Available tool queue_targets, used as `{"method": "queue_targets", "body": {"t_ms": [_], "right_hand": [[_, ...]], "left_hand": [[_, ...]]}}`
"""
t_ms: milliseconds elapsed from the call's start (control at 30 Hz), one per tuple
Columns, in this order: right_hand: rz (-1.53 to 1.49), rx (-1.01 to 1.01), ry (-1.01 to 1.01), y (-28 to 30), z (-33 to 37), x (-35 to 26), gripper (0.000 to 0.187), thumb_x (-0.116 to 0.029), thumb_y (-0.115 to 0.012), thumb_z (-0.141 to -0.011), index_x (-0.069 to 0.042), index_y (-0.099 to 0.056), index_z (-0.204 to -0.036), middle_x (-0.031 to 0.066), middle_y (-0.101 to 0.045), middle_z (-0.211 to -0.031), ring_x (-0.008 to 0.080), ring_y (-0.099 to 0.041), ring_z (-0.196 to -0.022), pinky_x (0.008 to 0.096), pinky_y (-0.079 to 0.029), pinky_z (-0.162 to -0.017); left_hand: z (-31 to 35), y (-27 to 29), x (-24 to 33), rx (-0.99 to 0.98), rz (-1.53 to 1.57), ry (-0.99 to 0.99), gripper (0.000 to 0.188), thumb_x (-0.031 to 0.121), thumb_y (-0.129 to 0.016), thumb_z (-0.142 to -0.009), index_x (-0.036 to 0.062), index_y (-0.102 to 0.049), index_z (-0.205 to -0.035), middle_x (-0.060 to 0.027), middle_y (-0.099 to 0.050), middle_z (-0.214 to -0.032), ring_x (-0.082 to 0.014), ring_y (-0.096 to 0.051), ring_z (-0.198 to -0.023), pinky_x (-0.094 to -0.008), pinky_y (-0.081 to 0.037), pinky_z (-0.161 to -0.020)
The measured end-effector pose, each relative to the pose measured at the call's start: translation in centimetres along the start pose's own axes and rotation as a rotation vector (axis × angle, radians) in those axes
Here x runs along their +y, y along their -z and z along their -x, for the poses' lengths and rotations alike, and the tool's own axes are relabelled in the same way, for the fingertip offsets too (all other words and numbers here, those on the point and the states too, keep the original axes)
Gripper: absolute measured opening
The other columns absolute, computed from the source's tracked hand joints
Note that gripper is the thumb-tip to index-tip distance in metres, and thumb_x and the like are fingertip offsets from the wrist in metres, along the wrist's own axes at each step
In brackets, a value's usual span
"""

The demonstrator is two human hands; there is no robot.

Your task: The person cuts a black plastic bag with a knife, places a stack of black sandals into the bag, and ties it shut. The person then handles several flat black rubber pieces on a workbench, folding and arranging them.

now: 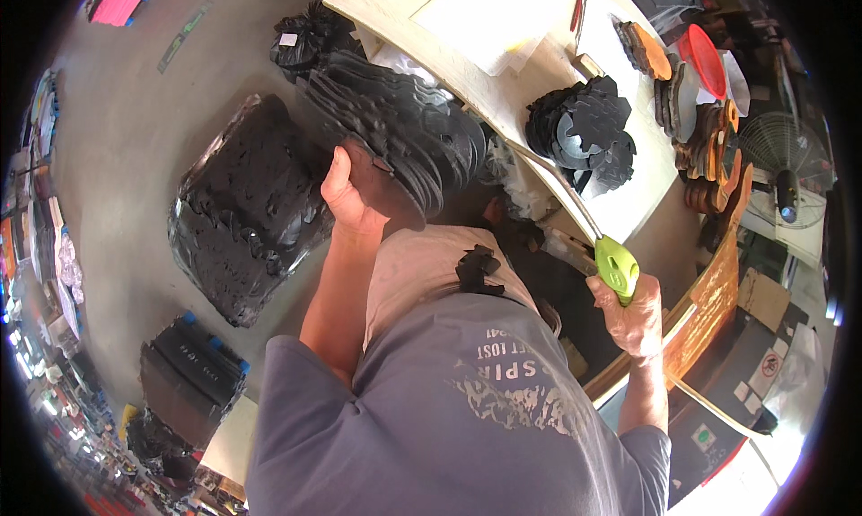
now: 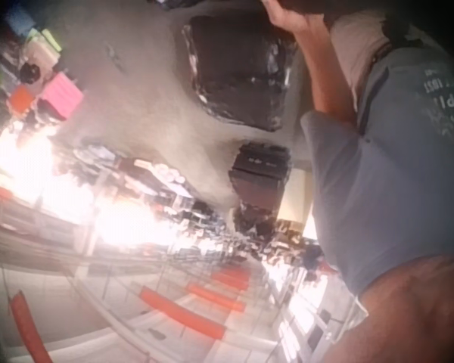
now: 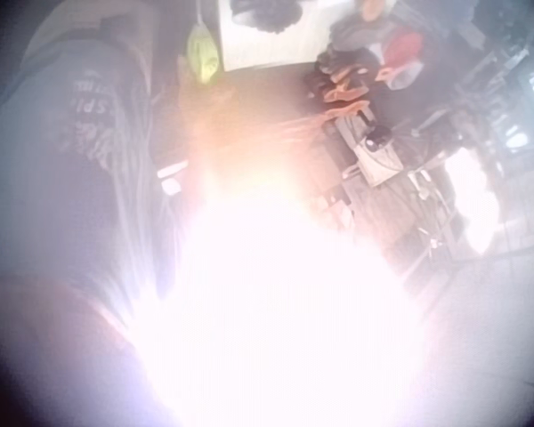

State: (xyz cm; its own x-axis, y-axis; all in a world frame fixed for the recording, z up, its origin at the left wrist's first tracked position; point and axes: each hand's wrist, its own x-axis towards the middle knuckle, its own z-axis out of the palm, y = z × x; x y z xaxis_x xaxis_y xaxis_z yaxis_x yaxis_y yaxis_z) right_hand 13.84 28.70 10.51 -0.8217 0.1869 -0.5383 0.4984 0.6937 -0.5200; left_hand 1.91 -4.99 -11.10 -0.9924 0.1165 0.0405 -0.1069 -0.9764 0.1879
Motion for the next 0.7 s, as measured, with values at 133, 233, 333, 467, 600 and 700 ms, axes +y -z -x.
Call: {"method": "queue_targets", "body": {"t_ms": [133,233,333,467,600,700], "right_hand": [[-0.032,-0.078,0.175,0.3,0.5,0.5,0.031,-0.014,-0.082,-0.092,-0.002,-0.075,-0.120,0.0138,-0.078,-0.094,0.0153,-0.069,-0.078,0.0328,-0.056,-0.075],[-0.105,-0.090,0.238,0.2,0.6,1.0,0.030,-0.014,-0.083,-0.091,-0.003,-0.076,-0.118,0.0136,-0.078,-0.093,0.0155,-0.070,-0.078,0.0346,-0.057,-0.074],[0.008,-0.130,0.281,-0.3,0.7,1.2,0.026,-0.013,-0.081,-0.092,-0.002,-0.075,-0.115,0.0147,-0.076,-0.089,0.0218,-0.070,-0.076,0.0343,-0.057,-0.073],[0.010,-0.113,0.295,-0.5,0.9,1.3,0.029,-0.014,-0.079,-0.095,-0.004,-0.074,-0.122,0.0145,-0.076,-0.092,0.0201,-0.071,-0.078,0.0335,-0.056,-0.074],[-0.074,-0.065,0.193,-0.5,0.9,1.6,0.029,-0.015,-0.079,-0.095,-0.004,-0.074,-0.122,0.0146,-0.076,-0.092,0.0223,-0.069,-0.075,0.0343,-0.056,-0.072],[-0.009,-0.187,0.329,-0.4,0.7,2.0,0.031,-0.013,-0.079,-0.095,-0.004,-0.074,-0.124,0.0123,-0.077,-0.095,0.0145,-0.068,-0.078,0.0327,-0.056,-0.075]], "left_hand": [[-0.5,-0.9,0.0,-0.064,0.086,0.040,0.053,0.043,-0.055,-0.109,0.0091,-0.055,-0.150,-0.0105,-0.061,-0.149,-0.0338,-0.058,-0.134,-0.0529,-0.045,-0.116],[-0.9,-1.6,-0.1,0.110,0.084,0.047,0.052,0.042,-0.054,-0.109,0.0094,-0.056,-0.149,-0.0106,-0.062,-0.148,-0.0332,-0.058,-0.134,-0.0526,-0.045,-0.116],[-1.4,-1.9,-0.2,0.137,0.099,0.006,0.051,0.041,-0.053,-0.110,0.0096,-0.055,-0.150,-0.0110,-0.060,-0.150,-0.0344,-0.056,-0.136,-0.0533,-0.042,-0.119],[-1.7,-1.8,-0.1,0.082,0.099,0.044,0.046,0.037,-0.055,-0.110,0.0071,-0.058,-0.145,-0.0115,-0.063,-0.145,-0.0334,-0.059,-0.132,-0.0531,-0.047,-0.114],[-1.8,-1.6,-0.7,0.078,0.113,0.148,0.039,0.035,-0.057,-0.109,0.0066,-0.065,-0.135,-0.0113,-0.067,-0.138,-0.0316,-0.061,-0.129,-0.0515,-0.050,-0.109],[-1.9,-1.8,-1.6,0.048,0.034,0.130,0.039,0.035,-0.058,-0.108,0.0063,-0.066,-0.133,-0.0118,-0.067,-0.137,-0.0307,-0.063,-0.126,-0.0499,-0.051,-0.108]]}}
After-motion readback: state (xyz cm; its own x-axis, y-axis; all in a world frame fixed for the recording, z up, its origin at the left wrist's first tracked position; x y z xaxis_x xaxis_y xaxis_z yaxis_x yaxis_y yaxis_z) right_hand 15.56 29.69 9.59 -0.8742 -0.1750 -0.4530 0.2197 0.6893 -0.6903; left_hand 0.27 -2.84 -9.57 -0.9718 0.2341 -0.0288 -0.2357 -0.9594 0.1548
